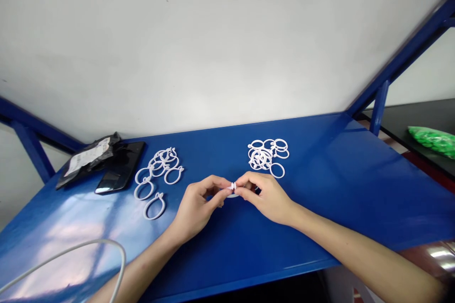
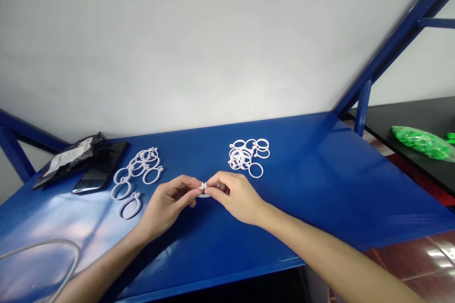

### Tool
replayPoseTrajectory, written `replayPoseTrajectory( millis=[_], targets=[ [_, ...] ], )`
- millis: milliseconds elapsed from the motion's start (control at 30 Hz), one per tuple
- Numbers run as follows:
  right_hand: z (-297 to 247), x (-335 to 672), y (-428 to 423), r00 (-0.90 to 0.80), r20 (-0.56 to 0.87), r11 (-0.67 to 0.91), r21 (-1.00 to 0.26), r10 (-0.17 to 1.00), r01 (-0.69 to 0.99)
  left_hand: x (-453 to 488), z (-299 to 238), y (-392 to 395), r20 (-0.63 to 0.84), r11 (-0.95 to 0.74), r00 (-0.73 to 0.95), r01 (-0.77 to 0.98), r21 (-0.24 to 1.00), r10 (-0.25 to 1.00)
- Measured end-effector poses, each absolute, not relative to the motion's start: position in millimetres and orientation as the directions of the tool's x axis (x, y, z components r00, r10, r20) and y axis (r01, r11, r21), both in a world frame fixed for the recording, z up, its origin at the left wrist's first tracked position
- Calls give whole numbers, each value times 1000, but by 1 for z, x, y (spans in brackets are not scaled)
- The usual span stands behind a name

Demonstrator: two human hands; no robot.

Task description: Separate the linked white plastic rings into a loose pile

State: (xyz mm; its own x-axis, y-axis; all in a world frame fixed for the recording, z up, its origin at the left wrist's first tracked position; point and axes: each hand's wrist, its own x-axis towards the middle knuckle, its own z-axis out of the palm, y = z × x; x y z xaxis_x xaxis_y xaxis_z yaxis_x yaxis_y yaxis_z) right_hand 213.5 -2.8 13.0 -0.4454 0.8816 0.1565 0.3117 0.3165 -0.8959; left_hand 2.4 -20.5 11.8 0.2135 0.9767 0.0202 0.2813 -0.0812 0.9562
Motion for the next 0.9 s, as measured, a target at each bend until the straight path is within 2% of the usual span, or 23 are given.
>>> replayPoseTrajectory(
  millis=[233, 333, 500, 633, 700, 800, 900],
  targets=[
    [12, 216, -7, -510, 288, 497, -800, 811, 338, 3, 8, -22, -9, -54, 230, 266, 962, 973],
    [10, 219, -8, -544, 362, 593, -728, 757, 342, 2, 8, -24, 23, -91, 252, 263, 961, 967],
    [5, 224, -9, -653, 488, 804, -473, 580, 361, -2, 9, -27, 106, -206, 327, 288, 935, 939],
    [3, 225, -9, -723, 469, 861, -298, 507, 412, -5, 5, -27, 127, -274, 418, 315, 909, 899],
    [4, 224, -8, -732, 458, 864, -279, 504, 420, -4, 5, -26, 138, -309, 436, 352, 884, 890],
    [8, 222, -6, -702, 475, 846, -341, 531, 409, -3, 13, -25, 172, -368, 423, 441, 818, 890],
    [14, 222, -1, -620, 517, 807, -403, 590, 432, -19, 29, -19, 194, -466, 474, 566, 680, 859]
  ],
)
